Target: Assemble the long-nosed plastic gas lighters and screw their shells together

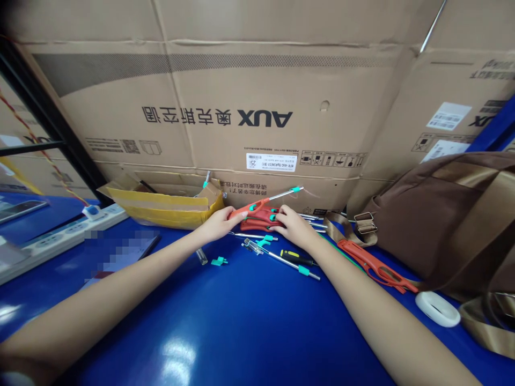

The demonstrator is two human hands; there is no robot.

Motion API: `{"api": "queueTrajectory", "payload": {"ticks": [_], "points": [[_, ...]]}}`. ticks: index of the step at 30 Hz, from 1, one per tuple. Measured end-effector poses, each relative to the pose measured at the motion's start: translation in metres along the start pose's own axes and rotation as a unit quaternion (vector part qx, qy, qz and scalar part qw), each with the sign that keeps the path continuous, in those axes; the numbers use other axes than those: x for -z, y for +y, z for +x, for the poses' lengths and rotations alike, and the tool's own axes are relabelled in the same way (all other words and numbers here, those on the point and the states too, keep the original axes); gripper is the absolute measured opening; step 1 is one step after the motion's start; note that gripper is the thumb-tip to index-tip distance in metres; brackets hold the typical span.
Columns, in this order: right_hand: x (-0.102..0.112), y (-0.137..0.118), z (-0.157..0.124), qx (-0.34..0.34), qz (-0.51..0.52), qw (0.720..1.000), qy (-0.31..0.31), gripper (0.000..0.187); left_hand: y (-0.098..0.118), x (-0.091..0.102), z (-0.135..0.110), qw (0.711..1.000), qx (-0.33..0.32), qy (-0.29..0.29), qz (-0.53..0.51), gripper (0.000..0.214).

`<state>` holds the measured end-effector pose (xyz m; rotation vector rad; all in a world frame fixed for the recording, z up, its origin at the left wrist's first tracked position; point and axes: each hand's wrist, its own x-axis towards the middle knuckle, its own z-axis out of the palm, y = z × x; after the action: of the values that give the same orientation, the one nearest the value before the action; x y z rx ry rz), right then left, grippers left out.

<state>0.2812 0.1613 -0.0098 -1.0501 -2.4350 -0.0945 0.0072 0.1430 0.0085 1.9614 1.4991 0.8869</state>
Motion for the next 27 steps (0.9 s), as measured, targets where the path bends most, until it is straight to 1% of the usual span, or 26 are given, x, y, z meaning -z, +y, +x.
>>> {"api": "queueTrajectory", "payload": {"ticks": [4,8,10,14,17,19,21,25,27], "points": [[-0.002,-0.005,0.005,0.001,0.02,1.0,-0.019,0.013,-0.001,-0.005,-0.001,0.996,-0.08,0.032,0.039,0.04],[-0.002,-0.002,0.0,-0.021,0.013,0.999,-0.027,0.031,0.003,-0.008,0.004,0.986,-0.142,0.051,0.067,0.028],[0.001,-0.002,-0.003,-0.038,-0.008,0.999,-0.023,0.033,0.007,-0.011,0.01,0.983,-0.153,0.054,0.082,0.028],[0.01,-0.007,-0.006,-0.074,-0.052,0.996,-0.021,0.027,0.016,-0.024,0.024,0.981,-0.149,0.04,0.121,0.028],[0.013,-0.014,-0.008,-0.105,-0.066,0.992,-0.038,0.027,0.023,-0.034,0.025,0.976,-0.156,0.032,0.147,0.024],[0.013,-0.018,-0.008,-0.118,-0.064,0.989,-0.057,0.028,0.027,-0.036,0.022,0.971,-0.168,0.031,0.165,0.026],[0.011,-0.019,-0.008,-0.131,-0.055,0.987,-0.079,0.031,0.03,-0.035,0.016,0.965,-0.184,0.023,0.184,0.032],[0.007,-0.02,-0.005,-0.166,-0.026,0.977,-0.127,0.037,0.032,-0.028,0.006,0.95,-0.229,-0.025,0.211,0.051],[0.01,-0.019,-0.002,-0.17,-0.002,0.973,-0.157,0.037,0.031,-0.025,0.004,0.944,-0.24,-0.043,0.221,0.054]]}}
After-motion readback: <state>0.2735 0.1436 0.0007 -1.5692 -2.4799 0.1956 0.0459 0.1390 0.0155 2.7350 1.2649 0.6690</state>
